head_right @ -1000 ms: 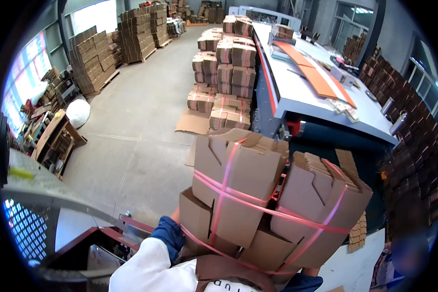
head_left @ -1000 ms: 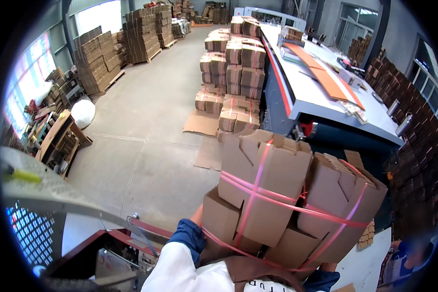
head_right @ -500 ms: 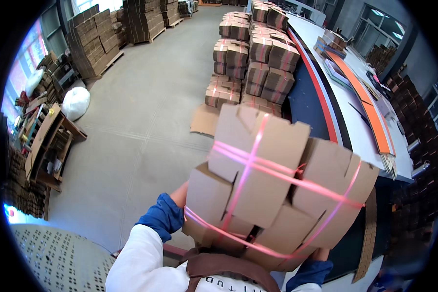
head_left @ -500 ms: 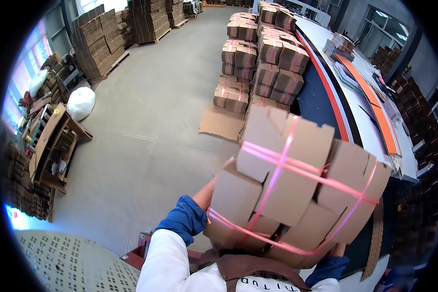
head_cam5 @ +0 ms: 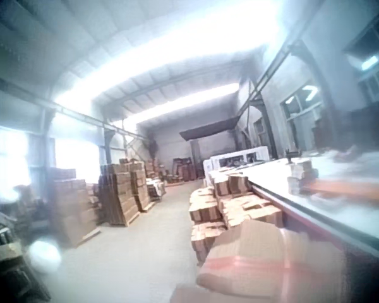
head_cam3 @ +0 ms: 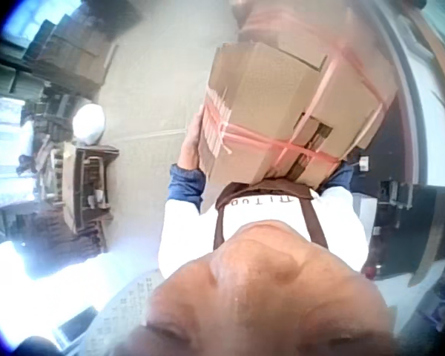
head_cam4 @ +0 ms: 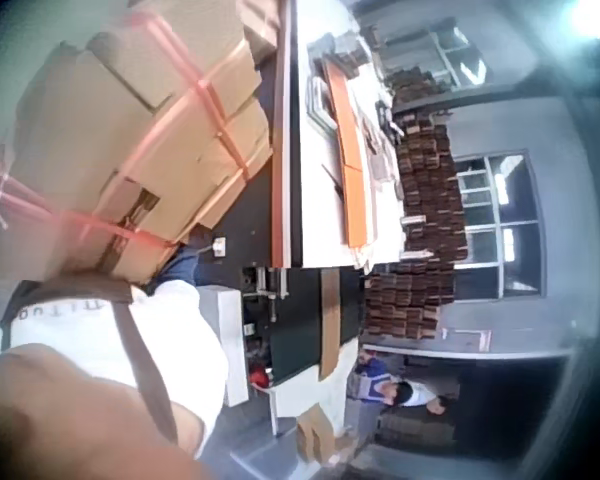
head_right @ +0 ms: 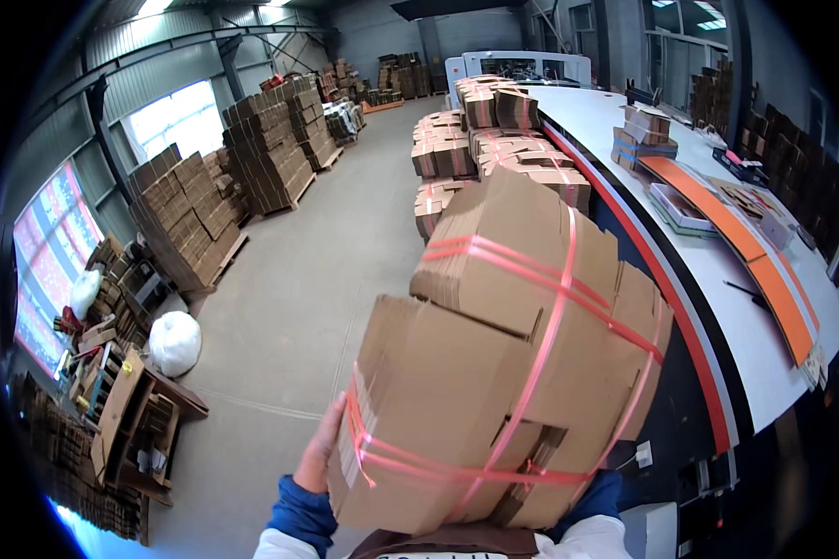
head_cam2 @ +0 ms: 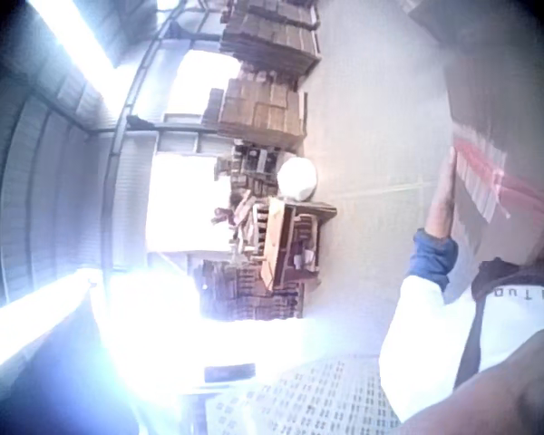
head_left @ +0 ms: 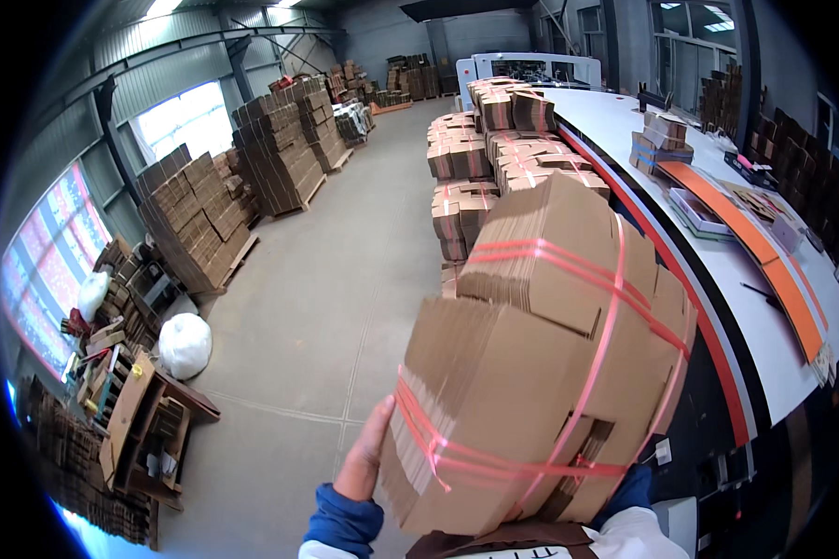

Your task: The person repeatedly picks up stacks of corrugated cardboard sheets, places them into a strapping machine, and secures them with pink plastic straps. The person then removes the finished bundles and stacks them on a nearby pallet. A coworker is visible at a separate table handling similar materials.

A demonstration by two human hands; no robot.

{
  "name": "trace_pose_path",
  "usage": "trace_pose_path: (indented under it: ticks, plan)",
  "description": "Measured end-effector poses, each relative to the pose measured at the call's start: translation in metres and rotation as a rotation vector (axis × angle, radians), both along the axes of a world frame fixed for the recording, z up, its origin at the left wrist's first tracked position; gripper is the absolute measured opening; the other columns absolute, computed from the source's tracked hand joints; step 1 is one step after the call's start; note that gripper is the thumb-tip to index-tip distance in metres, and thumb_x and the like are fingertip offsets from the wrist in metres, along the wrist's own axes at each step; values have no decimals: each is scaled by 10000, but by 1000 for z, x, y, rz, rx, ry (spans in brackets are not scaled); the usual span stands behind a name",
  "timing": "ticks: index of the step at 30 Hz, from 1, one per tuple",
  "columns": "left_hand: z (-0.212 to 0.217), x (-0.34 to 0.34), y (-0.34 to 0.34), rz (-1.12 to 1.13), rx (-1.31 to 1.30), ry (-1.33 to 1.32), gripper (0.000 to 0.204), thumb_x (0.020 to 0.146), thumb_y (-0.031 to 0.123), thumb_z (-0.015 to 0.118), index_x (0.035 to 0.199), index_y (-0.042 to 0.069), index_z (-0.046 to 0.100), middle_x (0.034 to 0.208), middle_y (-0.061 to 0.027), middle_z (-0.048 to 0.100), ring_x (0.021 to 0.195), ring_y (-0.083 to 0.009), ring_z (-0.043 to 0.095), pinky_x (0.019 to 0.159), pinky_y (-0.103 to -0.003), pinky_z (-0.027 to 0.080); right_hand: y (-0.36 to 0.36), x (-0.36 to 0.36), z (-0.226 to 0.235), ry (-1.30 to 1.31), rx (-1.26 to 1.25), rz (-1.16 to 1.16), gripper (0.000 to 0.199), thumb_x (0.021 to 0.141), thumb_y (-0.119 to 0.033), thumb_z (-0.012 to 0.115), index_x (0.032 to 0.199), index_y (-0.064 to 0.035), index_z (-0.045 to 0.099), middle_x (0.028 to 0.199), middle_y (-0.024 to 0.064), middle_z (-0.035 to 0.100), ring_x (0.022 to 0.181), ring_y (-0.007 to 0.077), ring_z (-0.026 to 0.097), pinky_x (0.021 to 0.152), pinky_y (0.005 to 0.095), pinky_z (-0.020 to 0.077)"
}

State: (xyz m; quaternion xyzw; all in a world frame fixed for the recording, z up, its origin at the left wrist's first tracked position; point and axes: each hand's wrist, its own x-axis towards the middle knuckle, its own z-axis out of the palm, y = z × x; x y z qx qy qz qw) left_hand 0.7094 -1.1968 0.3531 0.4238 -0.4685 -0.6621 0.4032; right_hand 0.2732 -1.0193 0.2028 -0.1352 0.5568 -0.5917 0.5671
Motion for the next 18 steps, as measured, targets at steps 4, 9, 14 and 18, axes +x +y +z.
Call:
trace_pose_path:
  ticks: [4, 9, 14, 18]
  plan:
    - [51, -3, -94, -25, 8, 157, 595, 971, 472, 458, 1358, 22, 446, 1304, -90, 536, 1187, -177, 505, 1005, -337, 410, -112, 39, -1, -22, -5, 130, 557, 945, -500, 432, 1314, -89, 502, 1233, 98, 561, 1082, 232, 576, 838, 371, 508]
    - [59, -5, -175, -122, -348, 442, 806, 916, 551, 520, 1457, 41, 207, 1435, -104, 386, 1309, -213, 398, 1084, -385, 339, -239, 81, 12, -5, -25, 189, 563, 945, -506, 428, 1317, -90, 499, 1237, 98, 561, 1083, 234, 576, 838, 371, 508]
    - [16, -18, -296, -76, -552, 287, 982, 811, 403, 726, 1479, 35, 107, 1467, -122, 287, 1368, -223, 289, 1125, -378, 245, -317, 117, 1, 19, 57, 68, 569, 945, -512, 425, 1321, -91, 495, 1241, 97, 561, 1085, 236, 577, 838, 371, 509]
    - [27, -33, -403, -308, -518, 597, 974, 827, 375, 723, 1483, 43, 85, 1456, -117, 294, 1352, -217, 300, 1124, -376, 243, -354, 130, 16, 63, 135, -110, 573, 945, -517, 422, 1324, -92, 493, 1245, 97, 561, 1086, 238, 577, 838, 372, 509]
